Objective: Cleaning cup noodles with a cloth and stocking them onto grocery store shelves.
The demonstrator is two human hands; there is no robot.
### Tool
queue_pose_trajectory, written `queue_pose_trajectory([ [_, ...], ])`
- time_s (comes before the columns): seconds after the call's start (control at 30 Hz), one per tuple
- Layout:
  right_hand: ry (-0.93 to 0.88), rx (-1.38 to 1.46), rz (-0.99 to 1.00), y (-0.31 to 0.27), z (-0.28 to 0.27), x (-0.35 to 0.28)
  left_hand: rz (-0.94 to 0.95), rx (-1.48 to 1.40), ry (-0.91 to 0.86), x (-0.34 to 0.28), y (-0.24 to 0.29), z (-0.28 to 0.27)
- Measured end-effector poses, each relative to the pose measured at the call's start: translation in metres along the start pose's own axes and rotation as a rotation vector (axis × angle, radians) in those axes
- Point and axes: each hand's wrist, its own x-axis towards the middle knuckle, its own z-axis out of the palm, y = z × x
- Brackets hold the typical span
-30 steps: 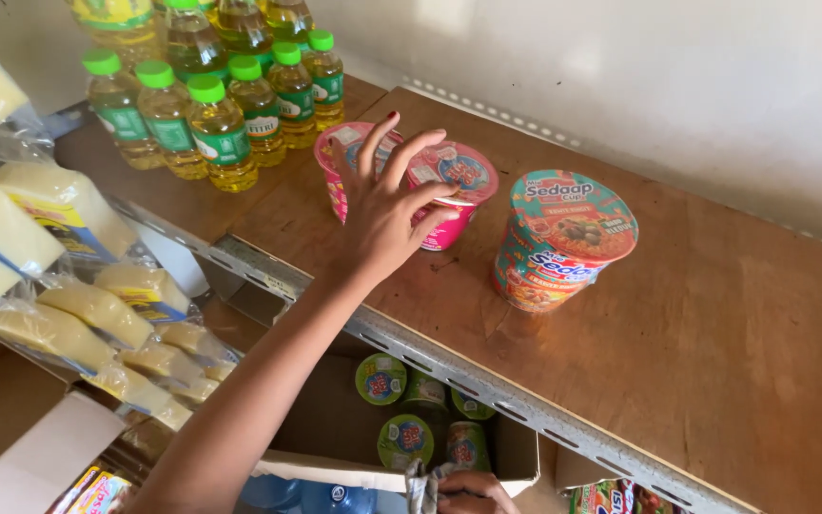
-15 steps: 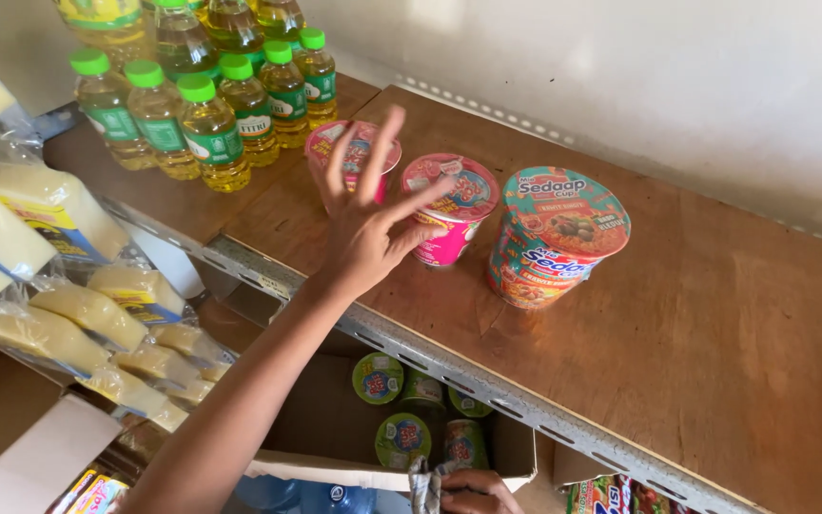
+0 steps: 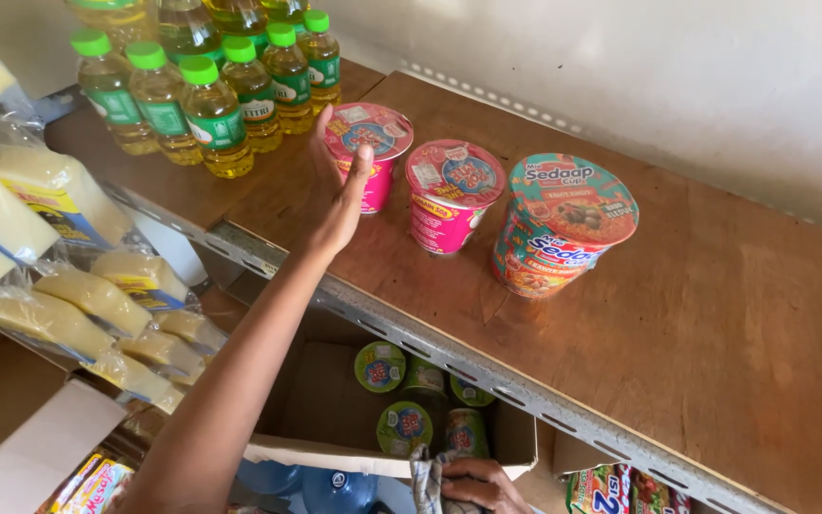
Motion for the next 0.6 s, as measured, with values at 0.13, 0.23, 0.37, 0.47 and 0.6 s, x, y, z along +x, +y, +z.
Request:
queue_pose_trajectory([
  [0.13, -0.049, 0.199, 0.168, -0.022, -0.019, 0.01, 0.021, -0.145, -0.031, -0.001, 0.003, 0.0],
  [0.23, 0.012, 0.076, 0.036, -0.03, -0.023, 0.027, 0.051, -0.057, -0.039, -0.003, -0.004, 0.0],
  [0.37, -0.087, 0.08, 0.105, -0.109, -0.044, 0.102, 0.146, -0.04, 0.023, -0.024, 0.02, -0.01],
  [0.47, 0.098, -0.094, 0.432, -0.124, -0.023, 0.104, 0.108, -0.097, 0.098, -0.076, 0.062, -0.025],
  [0.6, -0.14, -0.357, 0.866, -0.128, -0.023, 0.115, 0.574, -0.17, 0.246, -0.21, 0.032, -0.023],
])
